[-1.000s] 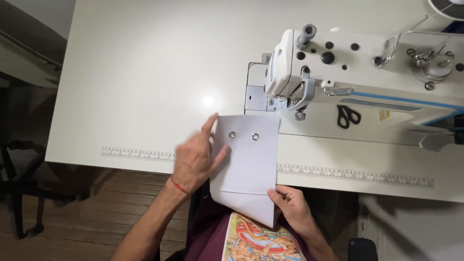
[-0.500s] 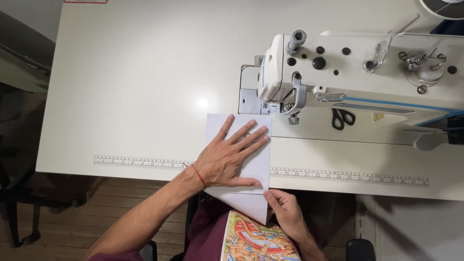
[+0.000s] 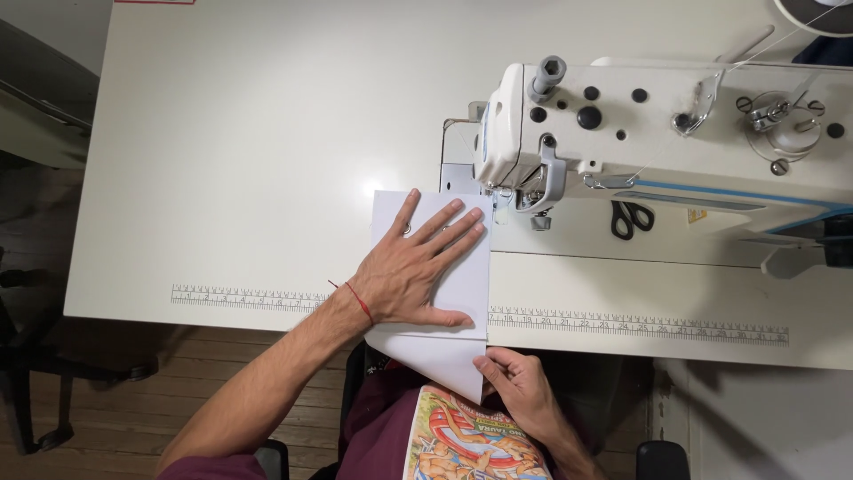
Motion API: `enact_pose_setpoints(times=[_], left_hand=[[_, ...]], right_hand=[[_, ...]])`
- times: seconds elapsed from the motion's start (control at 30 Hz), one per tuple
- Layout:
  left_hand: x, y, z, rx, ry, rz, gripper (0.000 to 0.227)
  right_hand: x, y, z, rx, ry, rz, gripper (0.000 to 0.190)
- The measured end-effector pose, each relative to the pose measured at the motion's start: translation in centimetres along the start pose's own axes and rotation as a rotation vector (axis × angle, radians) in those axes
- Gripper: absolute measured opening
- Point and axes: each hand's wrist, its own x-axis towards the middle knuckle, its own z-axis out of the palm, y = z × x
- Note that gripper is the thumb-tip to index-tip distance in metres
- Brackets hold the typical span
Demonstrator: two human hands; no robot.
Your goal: Folding and cutting strips of white material at a sewing station.
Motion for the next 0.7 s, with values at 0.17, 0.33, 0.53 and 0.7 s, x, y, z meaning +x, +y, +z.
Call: enact_pose_setpoints(times=[0.17, 0.33, 0.53, 0.7], left_hand=[[0.12, -0.27, -0.01, 0.007, 0.013, 0.004, 0.131], [0.02, -0.19, 0.18, 0.011, 0.016, -0.001, 0.132], [0.34, -0.58, 0.26, 0.003, 0.023, -0.009, 0.133], [0.59, -0.96, 0.16, 0.029, 0.005, -0.006, 0.134]], right_hand=[[-0.08, -0.17, 0.22, -0.033, 0.028, -0.058, 0.039], [-0.33, -0.38, 0.06, -0.057, 0.035, -0.087, 0.040], [-0.05, -0.19, 0.31, -0.046, 0.040, -0.096, 0.042], [0.02, -0.34, 0.41, -0.060, 0.059, -0.114, 0.041]])
